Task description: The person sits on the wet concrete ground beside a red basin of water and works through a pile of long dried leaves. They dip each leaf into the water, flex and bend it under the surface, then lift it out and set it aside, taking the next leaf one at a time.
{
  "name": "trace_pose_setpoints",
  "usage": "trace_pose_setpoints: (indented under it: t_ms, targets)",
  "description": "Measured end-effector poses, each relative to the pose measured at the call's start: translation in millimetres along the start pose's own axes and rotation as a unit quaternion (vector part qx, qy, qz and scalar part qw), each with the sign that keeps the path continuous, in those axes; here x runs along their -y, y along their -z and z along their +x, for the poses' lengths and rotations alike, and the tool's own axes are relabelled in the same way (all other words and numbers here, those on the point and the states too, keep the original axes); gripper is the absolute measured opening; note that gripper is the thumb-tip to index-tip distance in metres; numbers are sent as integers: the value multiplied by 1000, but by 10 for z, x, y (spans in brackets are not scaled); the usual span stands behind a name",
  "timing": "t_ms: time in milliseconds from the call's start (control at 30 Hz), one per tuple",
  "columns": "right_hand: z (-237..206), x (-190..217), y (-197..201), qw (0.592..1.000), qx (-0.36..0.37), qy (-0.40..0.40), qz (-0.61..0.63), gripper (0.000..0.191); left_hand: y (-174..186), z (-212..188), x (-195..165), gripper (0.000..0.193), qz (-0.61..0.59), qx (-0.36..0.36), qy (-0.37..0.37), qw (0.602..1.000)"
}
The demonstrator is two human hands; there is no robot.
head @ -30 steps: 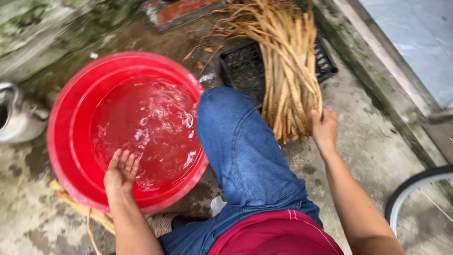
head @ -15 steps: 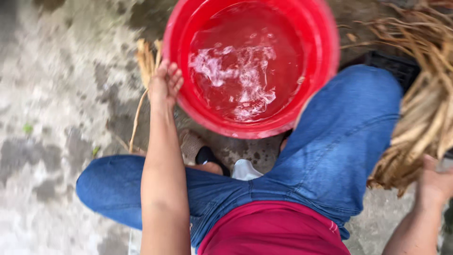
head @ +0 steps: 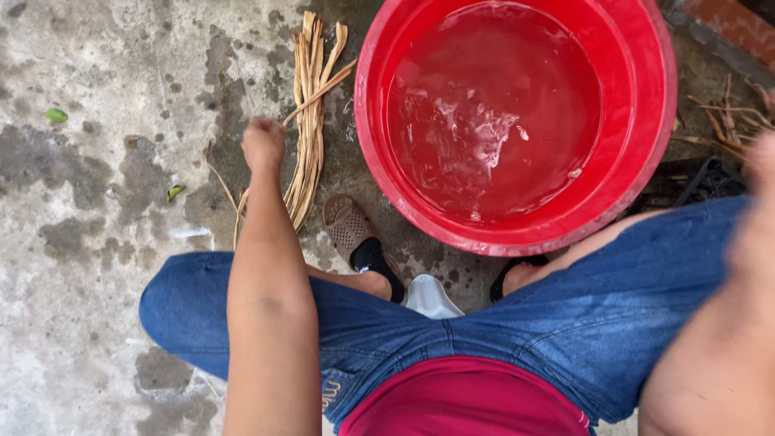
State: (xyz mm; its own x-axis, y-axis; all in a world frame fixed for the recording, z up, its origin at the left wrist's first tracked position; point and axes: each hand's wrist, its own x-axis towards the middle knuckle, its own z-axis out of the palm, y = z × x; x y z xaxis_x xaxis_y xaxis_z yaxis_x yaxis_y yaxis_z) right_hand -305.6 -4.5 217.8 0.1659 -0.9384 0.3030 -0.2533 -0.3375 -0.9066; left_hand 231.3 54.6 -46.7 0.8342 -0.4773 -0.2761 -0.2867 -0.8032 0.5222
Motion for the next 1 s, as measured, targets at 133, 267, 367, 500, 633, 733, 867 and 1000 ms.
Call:
trace_pose_setpoints:
  t_ms: [133,267,367,500,633,733,867,1000]
  targets:
    - [195,-39,-735,964,127,69,-222,26,-252,-87,54,43,140,24,-57,988]
    - [228,-257,-827,951,159,-46,-261,28,-421,11,21,63,208,1,-134,969]
    - [246,-395,-771,950,155,-131,-238,26,-544,130,-25,76,259,0,-177,949]
    - [233,-499,-730,943,169,-155,-242,27,-729,159,-31,52,343,139,-33,929]
    - [228,-570,-714,938,183,-154,-251,28,-818,95,10,41,355,156,-7,922]
    - [243,-591,-700,936,185,-181,-238,30,-759,66,33,43,353,149,-21,924]
    - [250,-553,-699,931,206,-178,-245,31,-571,79,55,49,233,156,40,959]
    - [219,-489,-698,931,226,-160,-237,30,-365,126,60,32,142,83,-20,986]
